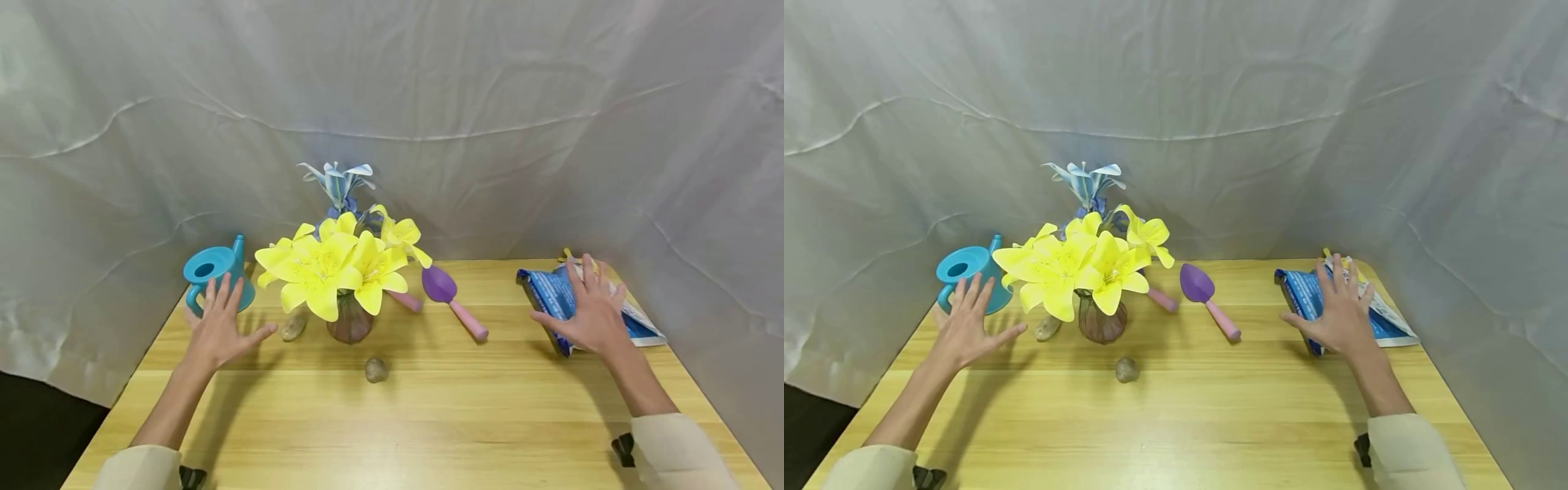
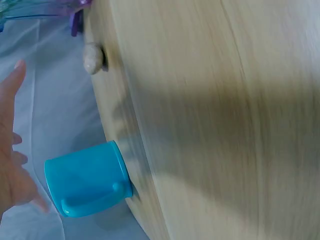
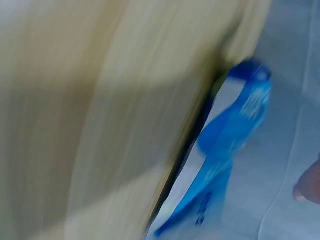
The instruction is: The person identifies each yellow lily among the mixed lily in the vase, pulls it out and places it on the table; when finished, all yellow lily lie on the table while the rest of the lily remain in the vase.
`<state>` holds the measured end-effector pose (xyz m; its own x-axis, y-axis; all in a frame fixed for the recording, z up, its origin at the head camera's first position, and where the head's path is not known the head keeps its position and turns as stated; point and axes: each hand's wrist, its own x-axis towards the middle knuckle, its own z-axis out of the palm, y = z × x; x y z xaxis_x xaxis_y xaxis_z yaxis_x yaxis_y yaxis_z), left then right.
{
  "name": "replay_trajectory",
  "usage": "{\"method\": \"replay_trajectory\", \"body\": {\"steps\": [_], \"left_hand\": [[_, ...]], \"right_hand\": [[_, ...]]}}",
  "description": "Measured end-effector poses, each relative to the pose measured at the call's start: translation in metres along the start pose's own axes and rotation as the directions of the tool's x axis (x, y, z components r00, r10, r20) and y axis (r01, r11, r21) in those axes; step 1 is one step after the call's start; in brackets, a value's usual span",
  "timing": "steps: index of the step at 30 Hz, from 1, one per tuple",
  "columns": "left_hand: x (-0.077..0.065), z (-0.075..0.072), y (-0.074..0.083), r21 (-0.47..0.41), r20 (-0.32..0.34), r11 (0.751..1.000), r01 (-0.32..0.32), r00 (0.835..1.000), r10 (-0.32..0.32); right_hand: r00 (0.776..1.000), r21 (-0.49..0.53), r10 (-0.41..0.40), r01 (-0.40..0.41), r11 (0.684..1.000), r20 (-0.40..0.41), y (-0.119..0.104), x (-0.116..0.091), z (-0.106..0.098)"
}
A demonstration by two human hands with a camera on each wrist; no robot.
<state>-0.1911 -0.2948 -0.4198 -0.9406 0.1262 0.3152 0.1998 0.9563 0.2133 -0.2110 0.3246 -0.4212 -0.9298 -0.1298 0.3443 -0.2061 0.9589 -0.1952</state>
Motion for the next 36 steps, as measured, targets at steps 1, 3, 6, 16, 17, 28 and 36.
{"method": "replay_trajectory", "body": {"steps": [1,3,6,16,17,28,36], "left_hand": [[0.0,-0.001,0.001,-0.029,0.001,1.0,0.003,1.0,-0.003],[0.0,-0.001,0.003,-0.109,-0.003,0.994,0.011,1.0,-0.011],[-0.001,-0.001,0.008,-0.247,-0.043,0.969,0.026,0.998,-0.038],[-0.003,0.021,0.054,-0.819,-0.04,0.567,0.09,0.976,-0.213],[-0.003,0.023,0.06,-0.845,-0.036,0.526,0.096,0.971,-0.235],[0.001,0.026,0.124,-0.957,-0.128,0.288,0.02,0.866,-0.483],[0.013,0.029,0.157,-0.986,-0.122,0.162,-0.028,0.786,-0.607]], "right_hand": [[1.0,0.047,-0.005,0.005,0.999,0.008,-0.006,0.001,0.001],[0.999,0.136,-0.015,0.01,0.991,0.033,-0.02,0.005,0.004],[0.996,0.24,-0.02,0.0,0.971,0.084,-0.045,0.01,0.009],[0.986,0.622,-0.137,0.047,0.781,0.097,-0.154,0.025,0.052],[0.984,0.656,-0.147,0.045,0.753,0.101,-0.163,0.026,0.059],[0.97,0.818,-0.241,0.109,0.565,0.037,-0.253,0.037,0.105],[0.984,0.788,-0.118,-0.035,0.614,0.135,-0.291,0.042,0.115]]}}
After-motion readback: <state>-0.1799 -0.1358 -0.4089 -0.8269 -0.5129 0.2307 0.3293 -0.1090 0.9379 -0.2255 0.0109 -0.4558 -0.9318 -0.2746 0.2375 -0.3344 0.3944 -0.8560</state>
